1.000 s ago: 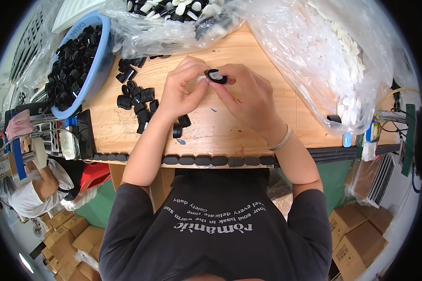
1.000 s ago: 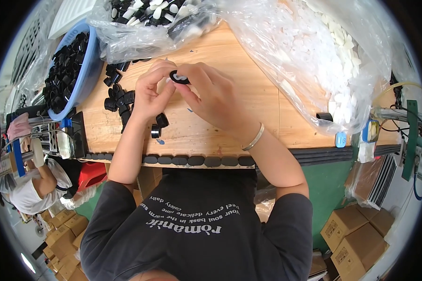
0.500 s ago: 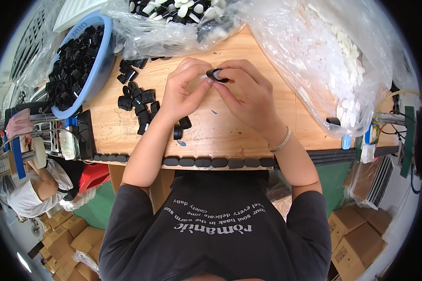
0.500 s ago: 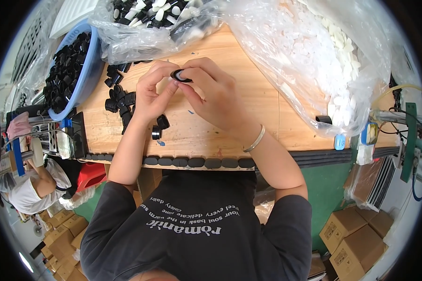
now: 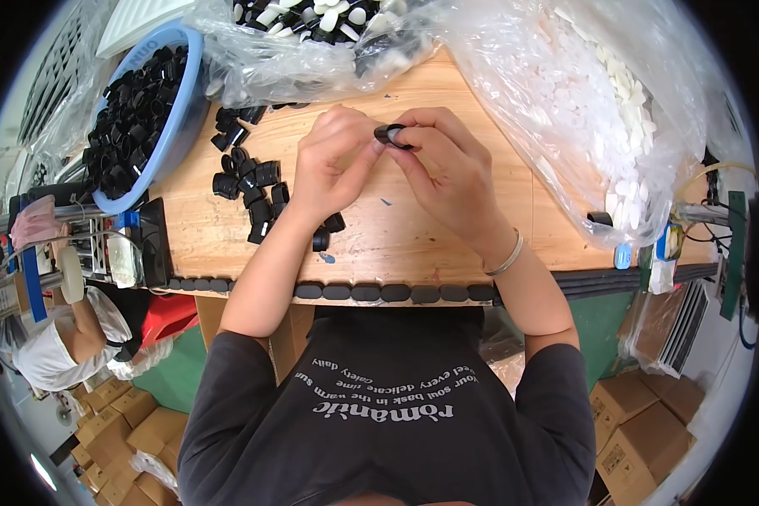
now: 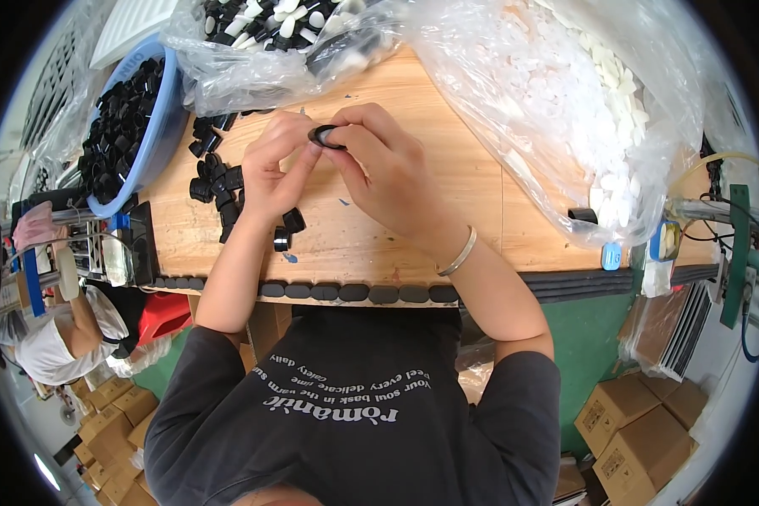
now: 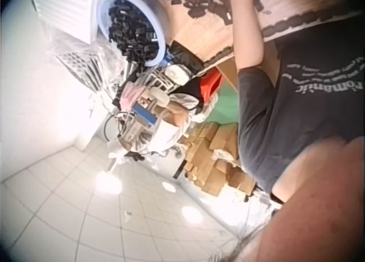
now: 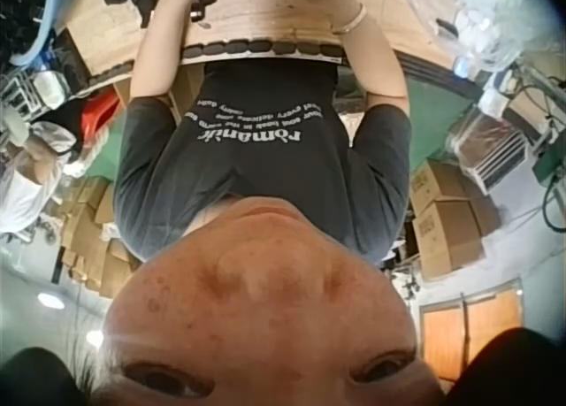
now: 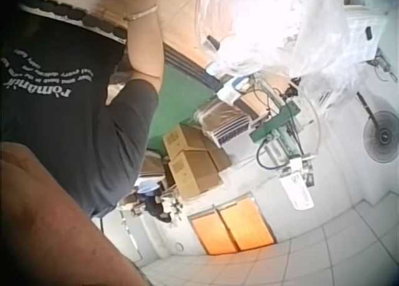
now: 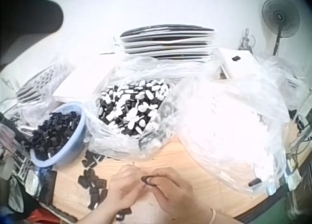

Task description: The recorder is manually assembling small black circular housings with white cylindrical inserts at a workbench.

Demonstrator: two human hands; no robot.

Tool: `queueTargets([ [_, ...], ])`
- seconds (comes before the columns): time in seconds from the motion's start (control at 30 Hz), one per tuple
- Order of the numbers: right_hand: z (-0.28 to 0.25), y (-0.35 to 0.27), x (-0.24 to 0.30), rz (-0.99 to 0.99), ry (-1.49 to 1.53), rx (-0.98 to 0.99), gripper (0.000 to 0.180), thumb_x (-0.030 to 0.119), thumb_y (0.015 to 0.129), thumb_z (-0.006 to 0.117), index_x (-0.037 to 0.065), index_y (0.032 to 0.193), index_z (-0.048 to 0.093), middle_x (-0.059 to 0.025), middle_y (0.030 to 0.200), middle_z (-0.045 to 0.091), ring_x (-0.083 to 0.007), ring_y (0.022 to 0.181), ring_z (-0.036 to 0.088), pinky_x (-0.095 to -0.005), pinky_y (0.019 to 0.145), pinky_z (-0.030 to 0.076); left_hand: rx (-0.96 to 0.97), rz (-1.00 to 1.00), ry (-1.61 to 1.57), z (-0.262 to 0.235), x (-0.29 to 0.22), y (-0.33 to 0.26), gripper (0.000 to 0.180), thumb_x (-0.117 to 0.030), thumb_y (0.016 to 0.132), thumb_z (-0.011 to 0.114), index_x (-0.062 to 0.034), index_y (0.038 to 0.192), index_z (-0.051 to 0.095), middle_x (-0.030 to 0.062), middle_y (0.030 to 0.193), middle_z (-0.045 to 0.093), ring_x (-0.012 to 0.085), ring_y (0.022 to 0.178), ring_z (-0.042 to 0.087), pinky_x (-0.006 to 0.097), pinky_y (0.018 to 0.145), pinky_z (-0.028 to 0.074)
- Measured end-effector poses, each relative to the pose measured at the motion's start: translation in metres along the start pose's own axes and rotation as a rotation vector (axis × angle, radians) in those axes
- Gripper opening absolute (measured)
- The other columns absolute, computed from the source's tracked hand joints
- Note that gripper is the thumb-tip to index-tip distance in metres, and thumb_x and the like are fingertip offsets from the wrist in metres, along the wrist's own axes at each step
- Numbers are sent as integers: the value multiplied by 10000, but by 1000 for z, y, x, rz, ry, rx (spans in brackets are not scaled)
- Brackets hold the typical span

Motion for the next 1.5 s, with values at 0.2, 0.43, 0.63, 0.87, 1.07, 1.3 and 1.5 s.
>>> queueTargets([
  [0.2, -5, -2, -5, 74, 128, -62, 150, -61, 744, 708, -24, 861, 623, -115, 944, 620, -163, 763, 640, -253, 653, 532, -83, -107, -228, 2, 13, -11, 101, 61, 765, 633, 17, 853, 658, 122, 836, 653, 249, 802, 602, 324, 774, 454],
  [0.43, -9, -4, -12, 127, 141, -97, 144, -54, 756, 694, -35, 885, 632, -121, 957, 616, -158, 771, 640, -245, 653, 533, -119, 8, 89, 1, -15, 0, 388, 21, 712, 687, 16, 1089, 595, 156, 1024, 625, 290, 900, 588, 350, 828, 452],
  [0.63, -2, -6, -14, 192, 135, -71, 119, -16, 766, 689, -23, 874, 637, -108, 936, 613, -192, 774, 633, -262, 669, 525, -94, 284, 359, 5, -35, -7, 530, 32, 616, 736, 54, 1122, 580, 184, 996, 619, 336, 867, 593, 381, 758, 489],
  [0.87, -2, -7, -8, 101, 4, -101, 120, 5, 768, 693, -7, 876, 643, -116, 937, 617, -217, 827, 626, -282, 711, 510, -163, 350, 367, 8, -39, -9, 507, 61, 607, 717, 78, 1100, 601, 178, 943, 630, 321, 803, 600, 364, 709, 498],
  [1.07, -40, 11, -24, 256, 107, -33, 184, 39, 784, 703, -2, 958, 659, -76, 950, 647, -136, 825, 619, -244, 736, 501, -180, 125, 256, -5, -12, -4, 455, 44, 649, 718, 55, 1093, 620, 153, 925, 645, 270, 780, 607, 320, 721, 489],
  [1.3, -265, -46, -112, 644, -685, -188, 165, 67, 839, 638, -24, 974, 669, -118, 852, 698, -169, 781, 680, -258, 686, 516, -204, -159, -2, -15, 12, -3, 432, 21, 683, 737, 29, 1103, 635, 106, 882, 649, 181, 811, 590, 269, 771, 460],
  [1.5, -294, -95, -164, 839, -1154, 25, 246, 197, 687, 721, 22, 856, 690, -168, 818, 680, -320, 795, 658, -379, 738, 516, -108, -55, 77, -7, -1, -4, 435, -6, 677, 757, 35, 1094, 636, 107, 889, 653, 192, 793, 596, 277, 751, 470],
])
Point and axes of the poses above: each hand's wrist, its own y-axis towards the middle knuckle, its own z-axis out of the palm, x = y × z, the point moved 10 cm from there along y, towards the middle knuckle
